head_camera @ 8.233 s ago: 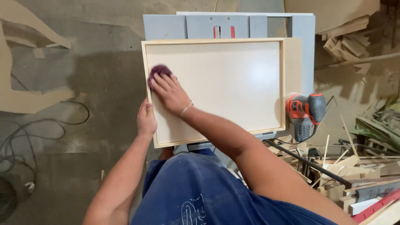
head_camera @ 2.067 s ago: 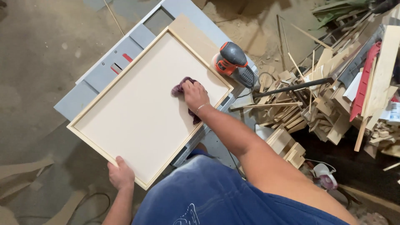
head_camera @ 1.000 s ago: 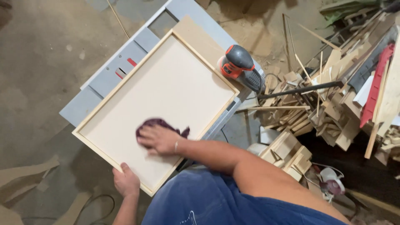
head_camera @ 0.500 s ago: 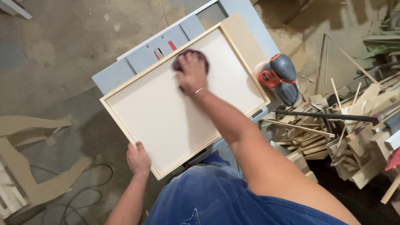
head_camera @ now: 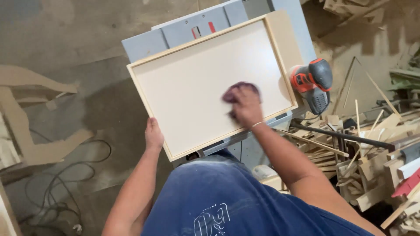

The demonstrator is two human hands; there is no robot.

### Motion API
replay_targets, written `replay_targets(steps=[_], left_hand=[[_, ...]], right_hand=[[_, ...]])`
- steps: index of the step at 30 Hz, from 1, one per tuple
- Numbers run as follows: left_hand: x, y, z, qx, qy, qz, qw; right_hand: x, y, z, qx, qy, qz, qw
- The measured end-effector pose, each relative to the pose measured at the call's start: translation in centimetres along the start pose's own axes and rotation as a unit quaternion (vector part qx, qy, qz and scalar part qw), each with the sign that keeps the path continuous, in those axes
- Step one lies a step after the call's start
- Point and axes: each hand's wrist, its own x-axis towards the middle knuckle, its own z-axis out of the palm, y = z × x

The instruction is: A person sands a wooden frame using an orbital sander and then wipes the dust off with a cloth in a workshop.

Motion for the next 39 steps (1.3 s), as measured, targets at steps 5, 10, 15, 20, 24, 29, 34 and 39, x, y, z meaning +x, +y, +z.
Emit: replay_targets(steps=[5,10,15,20,24,29,34,39], left_hand=[[-3.1,6.3,-3.2,-0.007,-0.132,-0.037,0.991],[-2.4,5.4,-3.8,-0.007,-0.187,-0.050,0.981],[-1.8,4.8,-4.0,0.034,-0.216,-0.040,0.975],[-0.9,3.0,-3.3,0.055,-0.186,-0.019,0.981],[-1.7,5.6,-3.9,0.070,-0.173,-0.031,0.982],[-1.8,7.6,-4.4,0.075,-0.172,-0.117,0.975],[-1.1,3.8,-4.4,0.112,-0.185,-0.035,0.976],[-1.3,4.3,-4.0,0.096,-0.175,-0.075,0.977]], right_hand=[[-2.9,3.9,-1.7,-0.097,-0.065,0.171,0.978],[1.2,-11.9,2.2,0.130,-0.130,-0.183,0.966],[9.0,-16.2,4.3,0.249,-0.193,-0.324,0.892],[20.0,-16.1,8.9,0.132,-0.026,-0.297,0.945],[26.5,-15.3,13.7,0.029,-0.144,-0.155,0.977],[27.2,-15.5,11.8,-0.034,-0.094,-0.130,0.987],[23.2,-7.2,10.8,-0.058,-0.086,0.089,0.991],[19.9,-2.0,10.9,-0.071,-0.006,0.302,0.951]])
